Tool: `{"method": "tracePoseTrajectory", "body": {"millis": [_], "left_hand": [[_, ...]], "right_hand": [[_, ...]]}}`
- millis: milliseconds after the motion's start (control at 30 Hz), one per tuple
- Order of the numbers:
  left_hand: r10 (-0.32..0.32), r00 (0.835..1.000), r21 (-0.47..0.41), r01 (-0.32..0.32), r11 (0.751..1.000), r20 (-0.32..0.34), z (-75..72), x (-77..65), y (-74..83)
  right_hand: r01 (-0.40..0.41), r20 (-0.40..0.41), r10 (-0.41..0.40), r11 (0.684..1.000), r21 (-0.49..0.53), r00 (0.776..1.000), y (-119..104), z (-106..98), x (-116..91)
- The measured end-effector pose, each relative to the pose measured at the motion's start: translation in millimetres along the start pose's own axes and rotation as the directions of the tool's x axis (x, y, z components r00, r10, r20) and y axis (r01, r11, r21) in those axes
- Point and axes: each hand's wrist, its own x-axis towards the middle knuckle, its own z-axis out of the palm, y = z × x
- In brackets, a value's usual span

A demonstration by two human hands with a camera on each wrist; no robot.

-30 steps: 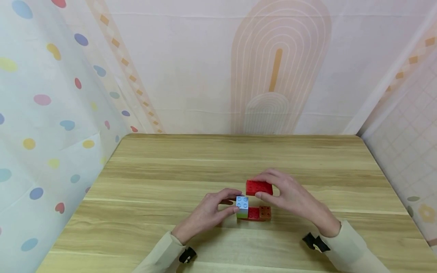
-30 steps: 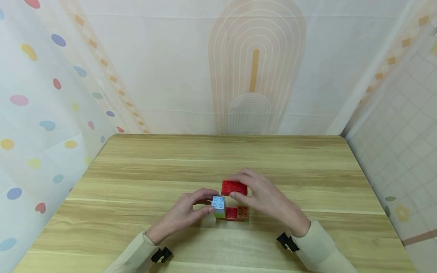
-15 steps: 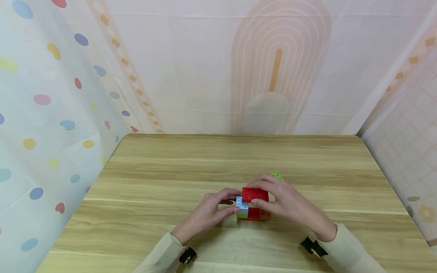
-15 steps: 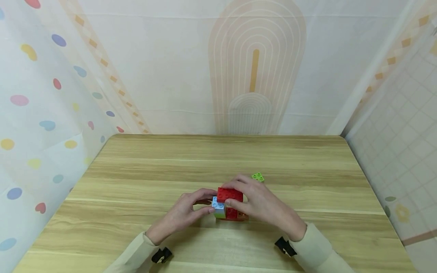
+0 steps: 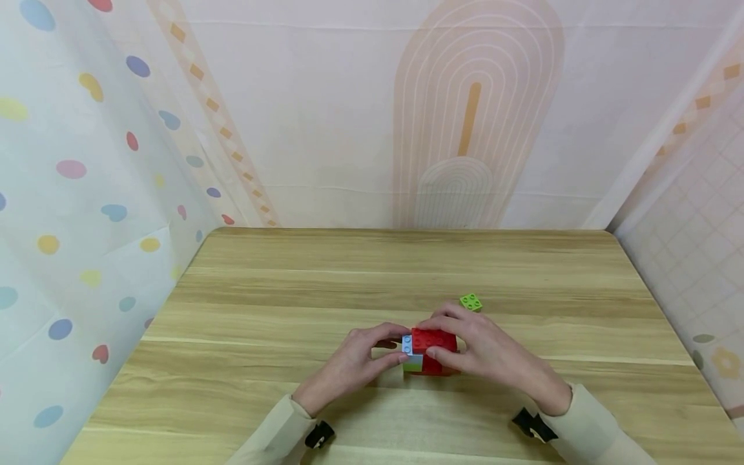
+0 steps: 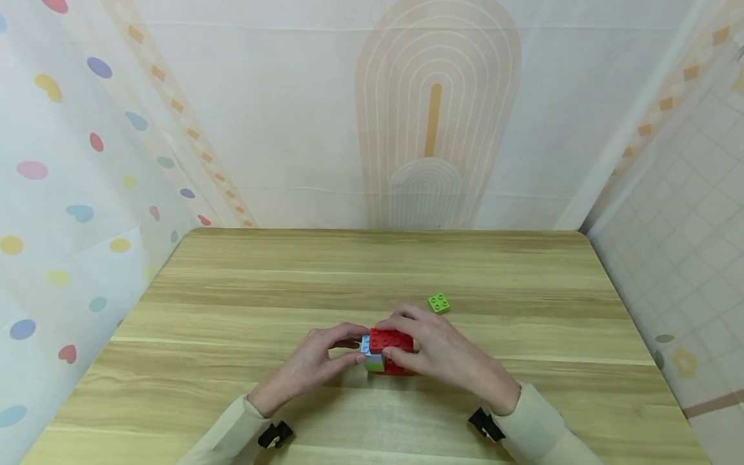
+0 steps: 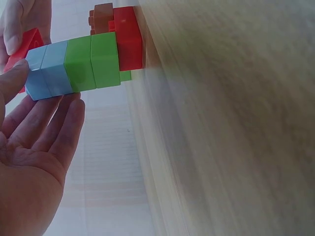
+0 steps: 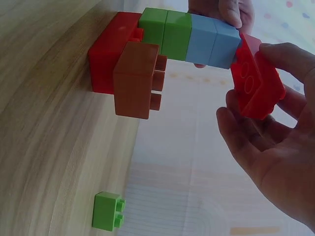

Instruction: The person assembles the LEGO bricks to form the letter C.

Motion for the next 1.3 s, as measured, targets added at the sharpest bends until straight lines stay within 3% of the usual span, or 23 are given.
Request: {"method": "tracePoseTrajectory", "body": {"millis": [500,800,967,1300], "left_hand": [[-0.025,1.0,0.027,0.025,0.999,0.0,0.8,-2.5,2.0],[-0.013,1.0,0.027,0.013,1.0,-0.001,0.3,-3.1,1.0],[-0.036,0.999,0.048,0.036,0.998,0.008,0.0,-2.8,2.3],[-0.05,0.999,0.077,0.049,0.996,0.009,-0.7,-0.8,3.1]], "right_hand": [[-0.009,0.025,0.01,0.999,-0.035,1.0,-2.7,0.4,-1.3],[-0.073,0.031,0.075,0.995,-0.067,0.997,-4.6,0.2,0.4],[-0.154,0.042,0.156,0.988,-0.031,0.987,-3.2,-7.7,-2.4],[-0.265,-0.017,0.265,0.964,0.015,0.964,20.5,-29.2,-15.5]]}}
